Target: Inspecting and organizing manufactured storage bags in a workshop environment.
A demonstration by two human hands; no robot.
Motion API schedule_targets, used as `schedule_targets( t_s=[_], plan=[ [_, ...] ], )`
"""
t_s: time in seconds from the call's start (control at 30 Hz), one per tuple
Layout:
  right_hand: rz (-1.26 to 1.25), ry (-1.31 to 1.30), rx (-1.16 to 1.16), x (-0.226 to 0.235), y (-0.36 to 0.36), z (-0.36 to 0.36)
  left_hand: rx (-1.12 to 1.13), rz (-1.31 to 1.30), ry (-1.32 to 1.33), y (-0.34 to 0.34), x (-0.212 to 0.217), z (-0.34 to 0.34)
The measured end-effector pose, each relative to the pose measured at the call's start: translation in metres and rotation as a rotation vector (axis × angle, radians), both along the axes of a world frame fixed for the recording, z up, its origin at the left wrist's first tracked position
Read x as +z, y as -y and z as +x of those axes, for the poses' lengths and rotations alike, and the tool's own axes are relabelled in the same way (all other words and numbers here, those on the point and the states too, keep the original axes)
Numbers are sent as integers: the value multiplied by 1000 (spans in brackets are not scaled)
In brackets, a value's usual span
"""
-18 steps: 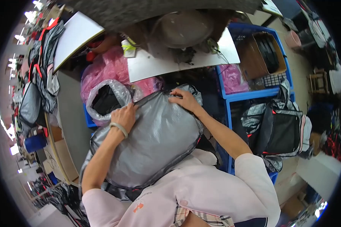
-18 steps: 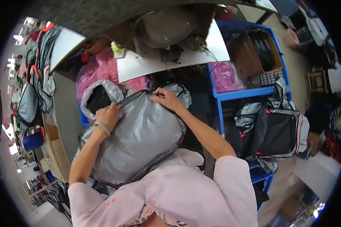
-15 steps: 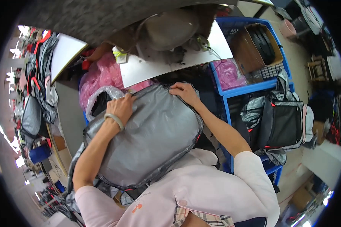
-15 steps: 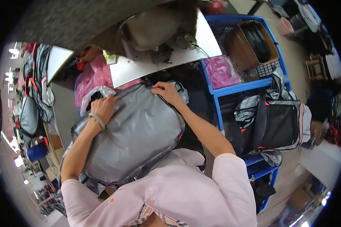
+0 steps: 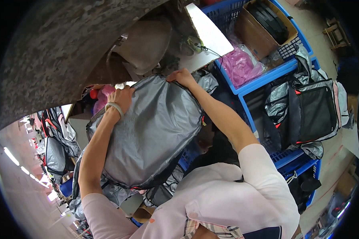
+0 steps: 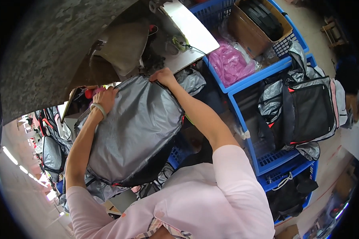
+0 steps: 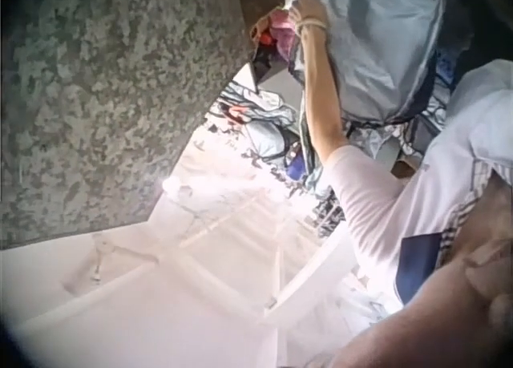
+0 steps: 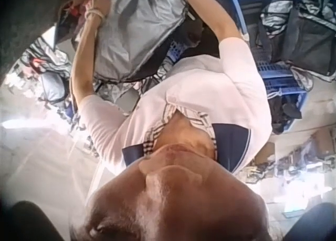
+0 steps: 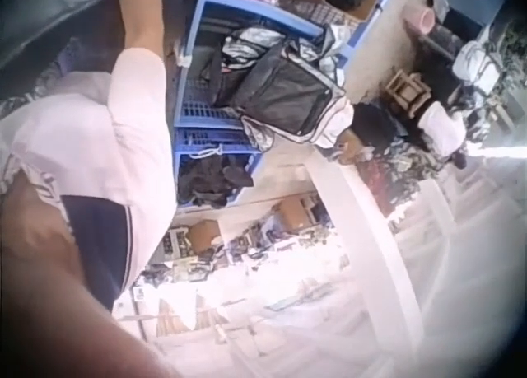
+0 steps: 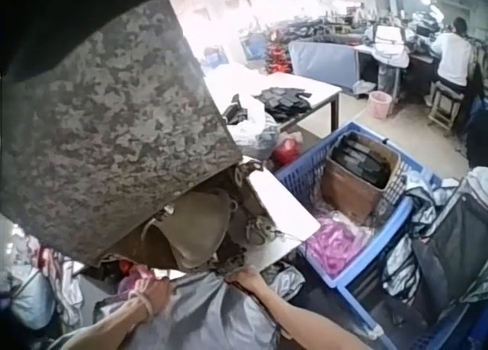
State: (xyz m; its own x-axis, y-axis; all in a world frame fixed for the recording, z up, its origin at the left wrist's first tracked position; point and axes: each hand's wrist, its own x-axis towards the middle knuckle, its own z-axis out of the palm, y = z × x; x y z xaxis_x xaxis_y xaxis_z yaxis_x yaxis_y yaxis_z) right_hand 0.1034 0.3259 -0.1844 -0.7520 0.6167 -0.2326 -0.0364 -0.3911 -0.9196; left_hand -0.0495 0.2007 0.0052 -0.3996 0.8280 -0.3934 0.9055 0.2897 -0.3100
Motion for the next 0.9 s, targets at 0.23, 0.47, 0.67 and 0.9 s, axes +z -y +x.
schedule_targets(
  t_s=[0.23, 0.47, 0.67, 0.9],
  plan=[
    [170, 206, -56, -15, -20, -26, 35, -12, 23, -19, -8, -16],
    [94, 256, -20, 1, -23, -19, 27, -1, 45, -21, -8, -18],
    [38, 222, -26, -6, -32, -14, 54, 16, 57, -30, -2, -3],
    [485, 66, 53, -22, -18, 0, 63, 52, 31, -17, -1, 1]
  ],
)
